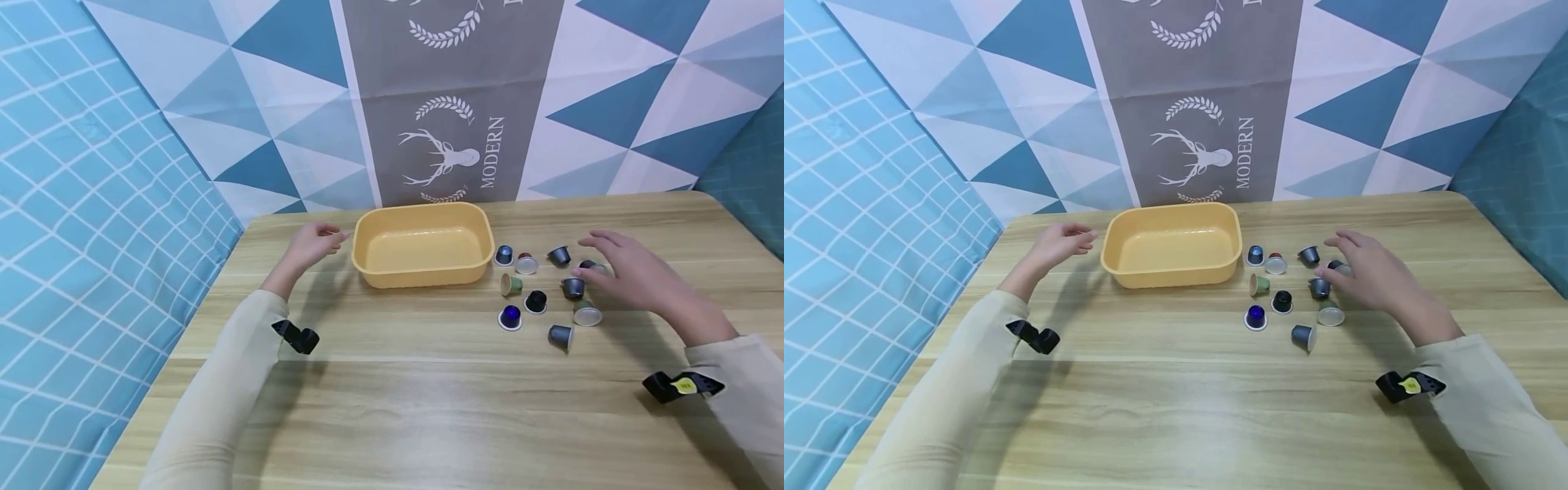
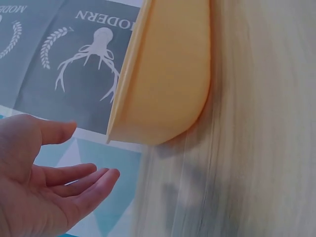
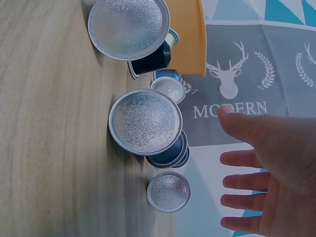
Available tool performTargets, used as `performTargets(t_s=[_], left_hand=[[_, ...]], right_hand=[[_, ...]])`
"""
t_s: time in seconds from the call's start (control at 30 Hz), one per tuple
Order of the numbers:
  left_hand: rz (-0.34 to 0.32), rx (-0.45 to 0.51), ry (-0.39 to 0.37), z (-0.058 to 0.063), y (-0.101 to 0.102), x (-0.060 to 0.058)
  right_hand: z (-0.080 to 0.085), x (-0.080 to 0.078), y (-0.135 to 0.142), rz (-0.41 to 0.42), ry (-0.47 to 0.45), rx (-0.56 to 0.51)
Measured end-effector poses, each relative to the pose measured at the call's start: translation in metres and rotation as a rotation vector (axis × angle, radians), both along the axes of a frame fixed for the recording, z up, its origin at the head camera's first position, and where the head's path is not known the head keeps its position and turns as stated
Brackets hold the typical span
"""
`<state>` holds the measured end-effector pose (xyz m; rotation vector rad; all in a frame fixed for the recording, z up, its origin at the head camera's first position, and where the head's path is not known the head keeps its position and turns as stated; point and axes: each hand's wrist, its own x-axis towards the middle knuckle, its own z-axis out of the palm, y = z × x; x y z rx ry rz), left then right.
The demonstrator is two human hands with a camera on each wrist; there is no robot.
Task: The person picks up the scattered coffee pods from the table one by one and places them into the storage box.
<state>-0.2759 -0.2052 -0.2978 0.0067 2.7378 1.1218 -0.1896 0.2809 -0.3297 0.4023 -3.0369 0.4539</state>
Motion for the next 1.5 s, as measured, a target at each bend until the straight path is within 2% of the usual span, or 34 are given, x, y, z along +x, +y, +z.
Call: performTargets(t_s=[0.13, 0.23, 0.67, 0.83, 1.03, 1.23, 1.5], left_hand=[[0.029, 0.146, -0.064, -0.001, 0.003, -0.006], [0.047, 0.215, -0.104, -0.002, 0.005, -0.01], [0.081, 0.344, -0.193, -0.007, 0.006, -0.022], [0.059, 0.346, -0.195, -0.01, 0.007, -0.023], [0.048, 0.327, -0.183, -0.012, 0.011, -0.021], [0.065, 0.301, -0.179, -0.014, 0.013, -0.022], [0.055, 0.297, -0.157, -0.015, 0.011, -0.022]], right_hand=[[0.0, 0.001, 0.001, -0.001, -0.006, -0.003], [0.0, 0.002, 0.002, -0.004, -0.013, -0.004], [0.005, 0.006, -0.002, -0.004, 0.007, -0.01], [0.007, 0.011, -0.004, -0.005, 0.0, -0.036], [0.006, 0.019, -0.006, 0.032, 0.017, -0.076], [0.003, 0.025, -0.008, 0.066, 0.047, -0.111], [0.001, 0.027, -0.013, 0.076, 0.034, -0.134]])
